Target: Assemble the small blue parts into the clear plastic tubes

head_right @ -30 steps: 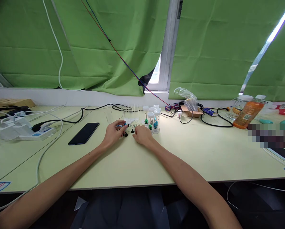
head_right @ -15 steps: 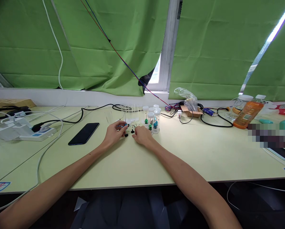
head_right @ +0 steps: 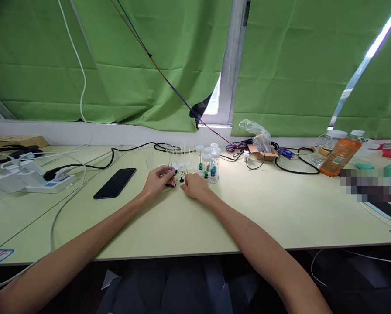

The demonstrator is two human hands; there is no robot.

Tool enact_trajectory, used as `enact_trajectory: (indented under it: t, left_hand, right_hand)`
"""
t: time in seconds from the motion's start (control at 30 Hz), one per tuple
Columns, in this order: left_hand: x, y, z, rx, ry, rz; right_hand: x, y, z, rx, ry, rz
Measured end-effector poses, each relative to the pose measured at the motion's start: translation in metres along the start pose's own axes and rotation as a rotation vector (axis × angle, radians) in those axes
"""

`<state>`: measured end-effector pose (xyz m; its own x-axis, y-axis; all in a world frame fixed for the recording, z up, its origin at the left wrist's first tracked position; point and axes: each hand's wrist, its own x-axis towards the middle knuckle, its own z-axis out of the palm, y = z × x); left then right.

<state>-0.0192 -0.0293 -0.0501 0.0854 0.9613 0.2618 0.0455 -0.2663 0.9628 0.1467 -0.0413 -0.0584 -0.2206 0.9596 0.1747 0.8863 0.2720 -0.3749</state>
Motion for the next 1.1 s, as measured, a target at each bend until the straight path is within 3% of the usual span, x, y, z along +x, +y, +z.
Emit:
enact_trajectory:
  t: [0.17, 0.67, 1.1]
  left_hand:
    - [-0.0001, 0.0039, 0.0017, -0.085, 0.036, -0.082]
    - [0.0038, -0.0027, -0.0006, 0.001, 0.107, -0.006]
    - [0.0015, 0.0016, 0.0015, -0.088, 0.084, -0.071]
  right_hand:
    - [0.0007, 0.0005, 0.0000, -0.001, -0.020, -0.003]
    - [-0.0031, -0.0046, -0.0073, -0.033, 0.081, 0.037]
    - [0.0004, -0.0005, -0.0007, -0.013, 0.010, -0.102]
